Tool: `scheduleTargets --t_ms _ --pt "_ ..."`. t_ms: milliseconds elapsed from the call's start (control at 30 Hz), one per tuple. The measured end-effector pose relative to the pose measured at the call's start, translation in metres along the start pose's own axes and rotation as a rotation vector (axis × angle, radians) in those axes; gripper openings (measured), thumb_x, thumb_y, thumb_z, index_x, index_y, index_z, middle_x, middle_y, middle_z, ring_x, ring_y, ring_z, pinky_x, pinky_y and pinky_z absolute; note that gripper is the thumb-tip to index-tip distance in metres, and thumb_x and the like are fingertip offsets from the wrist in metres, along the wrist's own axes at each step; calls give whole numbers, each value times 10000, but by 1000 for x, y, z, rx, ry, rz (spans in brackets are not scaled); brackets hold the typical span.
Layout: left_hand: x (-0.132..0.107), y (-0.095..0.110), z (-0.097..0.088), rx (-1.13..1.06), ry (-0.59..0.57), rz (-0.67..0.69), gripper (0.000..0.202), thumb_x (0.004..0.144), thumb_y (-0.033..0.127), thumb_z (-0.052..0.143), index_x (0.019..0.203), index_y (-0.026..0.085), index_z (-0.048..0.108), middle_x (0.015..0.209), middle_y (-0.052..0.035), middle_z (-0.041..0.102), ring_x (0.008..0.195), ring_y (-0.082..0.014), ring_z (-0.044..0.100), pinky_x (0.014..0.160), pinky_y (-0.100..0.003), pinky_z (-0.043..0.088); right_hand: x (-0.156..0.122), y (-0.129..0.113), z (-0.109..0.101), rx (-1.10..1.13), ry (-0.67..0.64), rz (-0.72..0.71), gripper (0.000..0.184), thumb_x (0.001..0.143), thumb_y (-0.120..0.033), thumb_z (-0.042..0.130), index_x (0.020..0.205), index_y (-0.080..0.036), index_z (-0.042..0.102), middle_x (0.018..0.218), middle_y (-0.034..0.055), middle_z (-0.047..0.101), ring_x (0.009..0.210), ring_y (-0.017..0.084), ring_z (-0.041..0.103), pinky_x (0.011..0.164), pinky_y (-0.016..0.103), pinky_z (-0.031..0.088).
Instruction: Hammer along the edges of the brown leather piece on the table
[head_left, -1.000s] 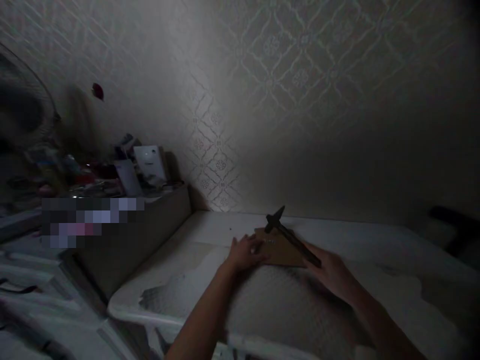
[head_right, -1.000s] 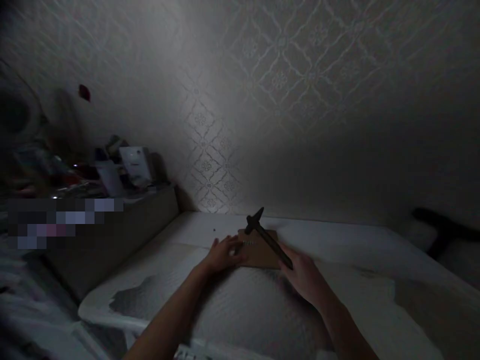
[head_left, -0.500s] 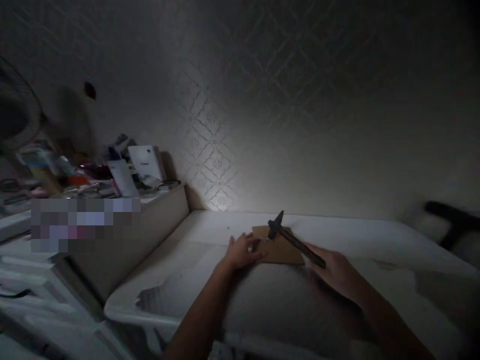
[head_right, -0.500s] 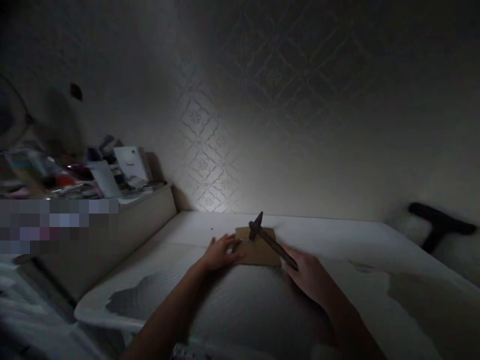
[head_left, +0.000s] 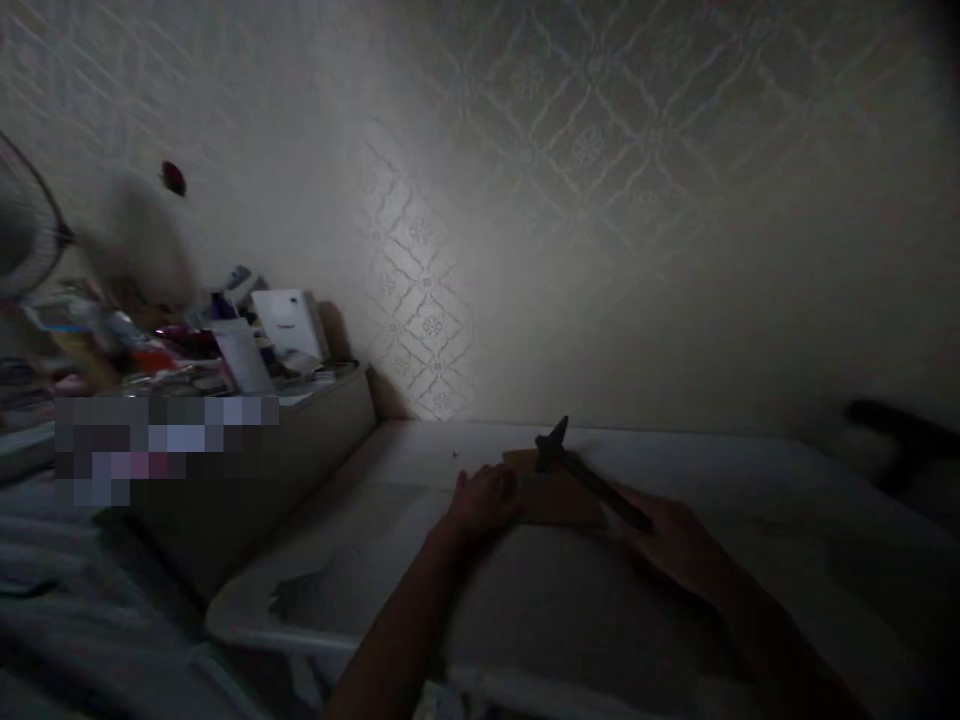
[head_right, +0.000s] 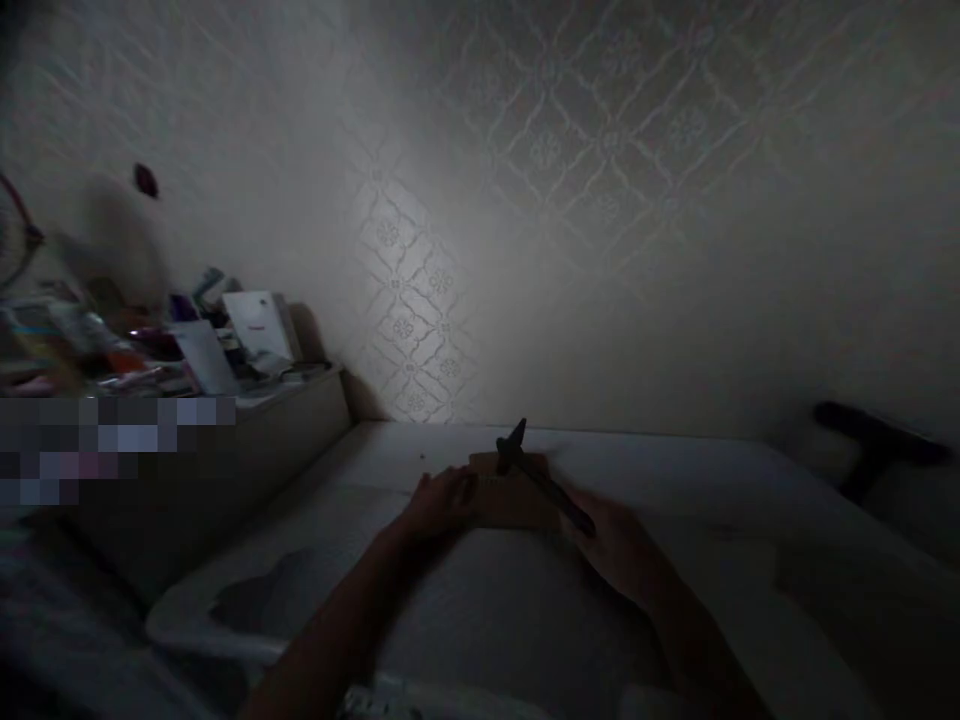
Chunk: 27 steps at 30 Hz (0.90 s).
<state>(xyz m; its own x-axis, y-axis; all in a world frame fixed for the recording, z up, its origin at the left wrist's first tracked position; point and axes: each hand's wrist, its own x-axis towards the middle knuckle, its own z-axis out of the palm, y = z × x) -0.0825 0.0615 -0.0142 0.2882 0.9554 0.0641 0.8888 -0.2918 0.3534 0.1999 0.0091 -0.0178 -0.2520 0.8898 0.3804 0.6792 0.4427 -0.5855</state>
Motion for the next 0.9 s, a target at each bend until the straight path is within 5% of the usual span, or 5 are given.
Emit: scheduleTargets --t_ms 367,900 --pt "-3 3 -4 -1 19 82 549 845 556 590 1348 357 496 1470 -50 454 1342 -278 407 1105 -580 239 1 7 0 -8 78 23 555 803 -205 466 1351 -221 546 1286 29 628 1161 242 602 1001 385 463" --pt "-6 6 -7 10 13 64 565 852 551 583 1374 367 470 1473 -56 449 1353 -285 394 1104 -605 225 -1 24 -4 -502 151 254 514 868 -255 430 1374 -224 517 1206 99 671 1032 290 658 812 392 520"
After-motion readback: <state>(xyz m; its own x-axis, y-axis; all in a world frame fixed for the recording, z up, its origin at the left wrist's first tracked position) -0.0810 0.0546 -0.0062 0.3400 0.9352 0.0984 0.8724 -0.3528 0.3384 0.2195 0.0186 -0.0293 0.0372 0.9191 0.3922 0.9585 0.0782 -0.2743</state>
